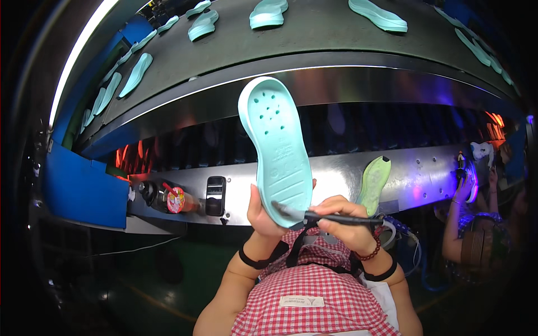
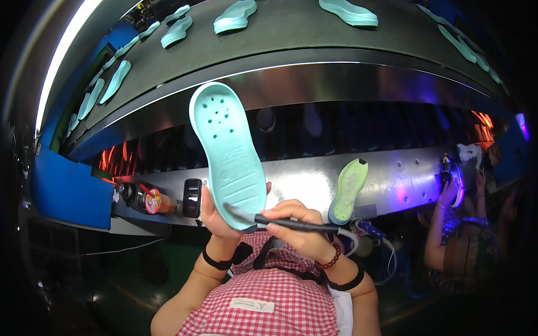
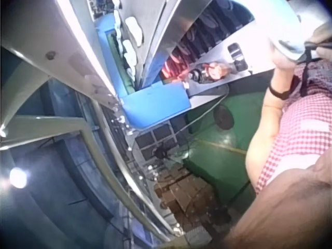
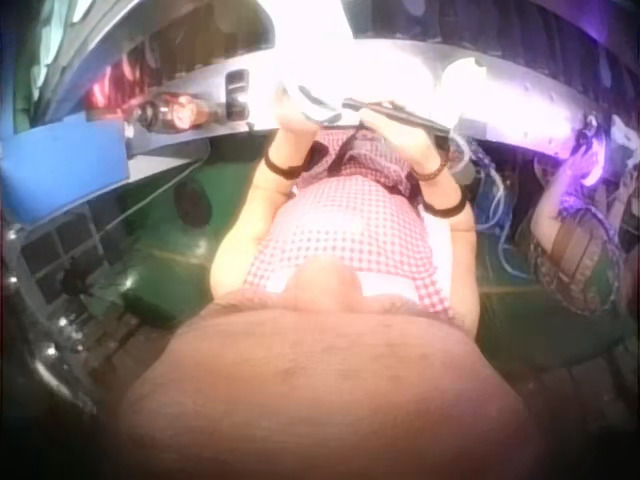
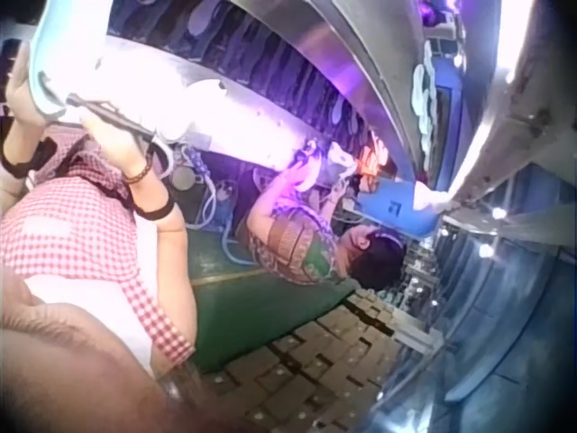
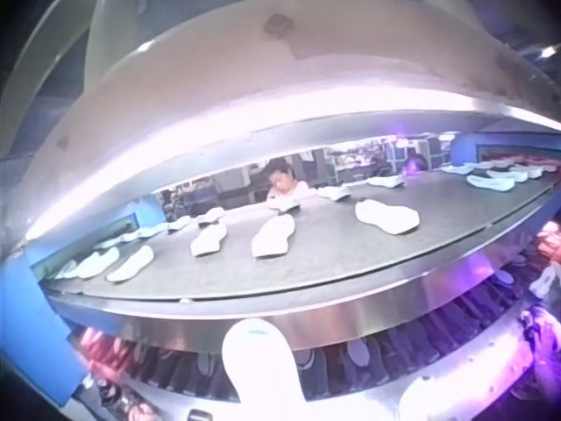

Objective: Applying adhesive or primer to the bottom of shoe insoles using a brush at a conveyor belt.

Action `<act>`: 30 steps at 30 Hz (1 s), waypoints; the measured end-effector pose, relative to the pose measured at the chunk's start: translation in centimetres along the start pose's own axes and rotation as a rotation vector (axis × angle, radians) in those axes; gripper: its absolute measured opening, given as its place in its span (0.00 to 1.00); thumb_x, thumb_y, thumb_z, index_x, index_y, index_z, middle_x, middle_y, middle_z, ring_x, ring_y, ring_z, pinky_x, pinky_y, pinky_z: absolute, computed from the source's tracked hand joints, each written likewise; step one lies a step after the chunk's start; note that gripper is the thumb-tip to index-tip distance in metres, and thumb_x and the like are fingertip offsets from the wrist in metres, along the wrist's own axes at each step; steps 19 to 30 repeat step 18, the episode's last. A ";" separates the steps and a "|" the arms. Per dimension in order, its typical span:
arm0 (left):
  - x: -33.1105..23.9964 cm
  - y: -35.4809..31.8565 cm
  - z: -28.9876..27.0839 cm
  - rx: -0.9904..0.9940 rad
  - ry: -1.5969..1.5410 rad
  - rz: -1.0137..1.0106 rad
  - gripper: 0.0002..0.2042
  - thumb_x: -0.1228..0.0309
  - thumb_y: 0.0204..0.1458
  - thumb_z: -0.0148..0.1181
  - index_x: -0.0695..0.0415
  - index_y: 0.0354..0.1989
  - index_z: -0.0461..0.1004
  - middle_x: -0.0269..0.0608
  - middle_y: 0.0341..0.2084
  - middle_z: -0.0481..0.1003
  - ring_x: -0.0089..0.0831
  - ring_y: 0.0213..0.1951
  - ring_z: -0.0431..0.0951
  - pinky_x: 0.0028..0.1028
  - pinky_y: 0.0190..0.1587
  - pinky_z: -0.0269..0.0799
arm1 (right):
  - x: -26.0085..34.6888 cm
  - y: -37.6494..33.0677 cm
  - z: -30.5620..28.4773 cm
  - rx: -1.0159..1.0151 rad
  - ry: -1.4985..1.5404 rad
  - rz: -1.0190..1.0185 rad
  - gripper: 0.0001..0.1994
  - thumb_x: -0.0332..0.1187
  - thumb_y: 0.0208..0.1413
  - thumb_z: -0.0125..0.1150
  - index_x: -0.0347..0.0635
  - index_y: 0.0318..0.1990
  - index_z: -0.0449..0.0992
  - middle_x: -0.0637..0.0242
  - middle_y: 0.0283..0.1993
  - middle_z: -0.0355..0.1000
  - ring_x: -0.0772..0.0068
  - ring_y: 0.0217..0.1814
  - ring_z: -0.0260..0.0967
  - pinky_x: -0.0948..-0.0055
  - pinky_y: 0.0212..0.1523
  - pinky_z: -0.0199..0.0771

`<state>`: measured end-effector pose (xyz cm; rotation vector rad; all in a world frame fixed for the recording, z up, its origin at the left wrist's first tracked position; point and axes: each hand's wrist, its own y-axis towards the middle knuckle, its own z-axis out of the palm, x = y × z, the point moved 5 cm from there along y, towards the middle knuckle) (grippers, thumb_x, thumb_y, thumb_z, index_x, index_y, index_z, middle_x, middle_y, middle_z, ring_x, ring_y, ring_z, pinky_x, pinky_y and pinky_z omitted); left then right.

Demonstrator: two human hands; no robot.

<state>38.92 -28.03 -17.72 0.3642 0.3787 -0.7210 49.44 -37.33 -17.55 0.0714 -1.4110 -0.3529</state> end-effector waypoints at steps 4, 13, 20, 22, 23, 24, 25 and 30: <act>-0.2 0.5 -0.4 -0.114 -0.008 -0.005 0.34 0.45 0.53 0.29 0.61 0.60 0.48 0.54 0.52 0.60 0.52 0.51 0.65 0.45 0.53 0.60 | 1.1 0.5 -0.5 0.042 0.054 0.014 0.11 0.20 0.42 0.60 0.37 0.36 0.76 0.59 0.38 0.72 0.72 0.41 0.68 0.75 0.44 0.67; -0.7 1.3 -0.8 -0.065 0.076 -0.050 0.33 0.45 0.51 0.34 0.58 0.59 0.52 0.52 0.53 0.60 0.51 0.51 0.65 0.52 0.53 0.58 | 3.0 3.1 -1.5 0.143 -0.284 -0.094 0.11 0.21 0.40 0.61 0.38 0.35 0.76 0.64 0.31 0.72 0.73 0.38 0.68 0.76 0.40 0.68; -1.4 1.9 -0.8 -0.073 0.216 -0.122 0.34 0.44 0.50 0.33 0.58 0.59 0.52 0.52 0.53 0.60 0.51 0.51 0.65 0.52 0.53 0.58 | 3.0 3.1 -1.4 0.189 -0.273 -0.010 0.11 0.24 0.40 0.63 0.40 0.36 0.77 0.64 0.34 0.72 0.70 0.37 0.68 0.76 0.39 0.68; -1.4 1.9 -0.8 -0.073 0.216 -0.122 0.34 0.44 0.50 0.33 0.58 0.59 0.52 0.52 0.53 0.60 0.51 0.51 0.65 0.52 0.53 0.58 | 3.0 3.1 -1.4 0.189 -0.273 -0.010 0.11 0.24 0.40 0.63 0.40 0.36 0.77 0.64 0.34 0.72 0.70 0.37 0.68 0.76 0.39 0.68; -1.4 1.9 -0.8 -0.073 0.216 -0.122 0.34 0.44 0.50 0.33 0.58 0.59 0.52 0.52 0.53 0.60 0.51 0.51 0.65 0.52 0.53 0.58 | 3.0 3.1 -1.4 0.189 -0.273 -0.010 0.11 0.24 0.40 0.63 0.40 0.36 0.77 0.64 0.34 0.72 0.70 0.37 0.68 0.76 0.39 0.68; -1.4 1.9 -0.8 -0.073 0.216 -0.122 0.34 0.44 0.50 0.33 0.58 0.59 0.52 0.52 0.53 0.60 0.51 0.51 0.65 0.52 0.53 0.58 | 3.0 3.1 -1.4 0.189 -0.273 -0.010 0.11 0.24 0.40 0.63 0.40 0.36 0.77 0.64 0.34 0.72 0.70 0.37 0.68 0.76 0.39 0.68; -1.4 1.9 -0.8 -0.073 0.216 -0.122 0.34 0.44 0.50 0.33 0.58 0.59 0.52 0.52 0.53 0.60 0.51 0.51 0.65 0.52 0.53 0.58 | 3.0 3.1 -1.4 0.189 -0.273 -0.010 0.11 0.24 0.40 0.63 0.40 0.36 0.77 0.64 0.34 0.72 0.70 0.37 0.68 0.76 0.39 0.68; -1.4 1.9 -0.8 -0.073 0.216 -0.122 0.34 0.44 0.50 0.33 0.58 0.59 0.52 0.52 0.53 0.60 0.51 0.51 0.65 0.52 0.53 0.58 | 3.0 3.1 -1.4 0.189 -0.273 -0.010 0.11 0.24 0.40 0.63 0.40 0.36 0.77 0.64 0.34 0.72 0.70 0.37 0.68 0.76 0.39 0.68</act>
